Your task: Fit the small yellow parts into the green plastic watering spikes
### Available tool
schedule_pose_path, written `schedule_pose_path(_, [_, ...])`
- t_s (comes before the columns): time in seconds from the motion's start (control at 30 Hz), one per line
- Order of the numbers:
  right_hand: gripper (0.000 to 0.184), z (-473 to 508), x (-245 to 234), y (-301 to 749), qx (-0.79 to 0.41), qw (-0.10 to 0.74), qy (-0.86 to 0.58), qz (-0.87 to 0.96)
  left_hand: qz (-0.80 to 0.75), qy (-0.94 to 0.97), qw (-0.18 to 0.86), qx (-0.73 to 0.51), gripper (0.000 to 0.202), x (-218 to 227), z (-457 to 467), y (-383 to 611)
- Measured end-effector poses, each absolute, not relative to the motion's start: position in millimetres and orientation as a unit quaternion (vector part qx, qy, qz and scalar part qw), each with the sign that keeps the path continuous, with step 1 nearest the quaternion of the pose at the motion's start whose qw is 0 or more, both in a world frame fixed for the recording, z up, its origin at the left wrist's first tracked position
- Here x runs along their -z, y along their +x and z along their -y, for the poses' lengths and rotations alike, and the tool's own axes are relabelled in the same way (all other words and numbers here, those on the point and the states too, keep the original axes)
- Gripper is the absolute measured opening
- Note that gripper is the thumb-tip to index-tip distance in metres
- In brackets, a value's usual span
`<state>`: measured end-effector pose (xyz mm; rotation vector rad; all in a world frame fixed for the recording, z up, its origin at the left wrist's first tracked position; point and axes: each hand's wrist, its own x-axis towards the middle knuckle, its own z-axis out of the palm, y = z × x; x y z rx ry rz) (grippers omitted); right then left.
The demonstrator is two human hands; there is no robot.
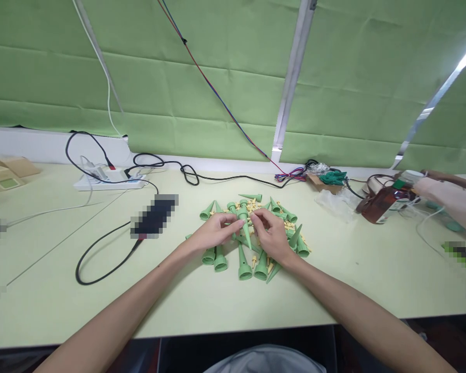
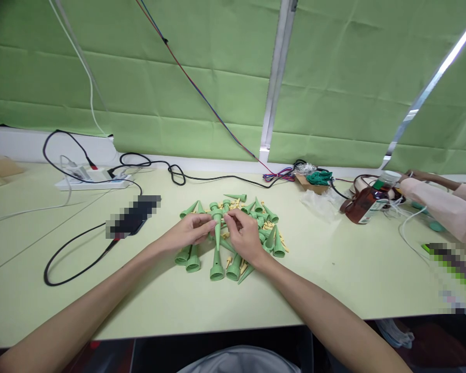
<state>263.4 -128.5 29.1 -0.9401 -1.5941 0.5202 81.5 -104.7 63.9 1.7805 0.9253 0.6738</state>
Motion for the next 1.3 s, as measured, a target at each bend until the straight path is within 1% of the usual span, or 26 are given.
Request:
schedule_pose_path(0.17, [0.024, 129.3, -30.4, 262.9, -0.218, 0.574, -0.406, 0.677, -0.372, 0.767, 0.422, -0.309, 0.038, -65.9, 107.2, 83.2])
schedule_pose_path(0.43, [0.028, 128.9, -28.9, 263.4, -0.227, 0.565, -0.411, 0.678, -0.367, 0.784, 0.389, -0.314, 0.031, -62.6, 105.0, 83.6])
schedule_pose_path(0.7, [0.028, 129.1, -27.9, 263.1, -0.227, 0.559, -0.416, 0.680, -0.342, 0.784, 0.404, -0.324, 0.023, -62.2, 105.3, 84.4])
schedule_pose_path(0.87, [0.028, 129.0, -28.2, 262.9, -0.229, 0.563, -0.415, 0.677, -0.341, 0.785, 0.403, -0.324, 0.023, -62.9, 105.6, 83.8])
schedule_pose_path(1.03, [0.025, 132.7, -31.0, 261.8, -0.233, 0.579, -0.406, 0.668, -0.342, 0.772, 0.419, -0.336, 0.023, -60.7, 104.9, 84.5])
schedule_pose_path(1.17, [0.022, 135.9, -31.0, 260.5, -0.230, 0.597, -0.404, 0.655, -0.349, 0.749, 0.440, -0.351, 0.028, -57.9, 103.2, 84.2])
schedule_pose_path(1.3, [0.018, 136.3, -29.2, 260.1, -0.237, 0.612, -0.396, 0.642, -0.344, 0.763, 0.442, -0.323, 0.034, -58.0, 101.8, 82.6])
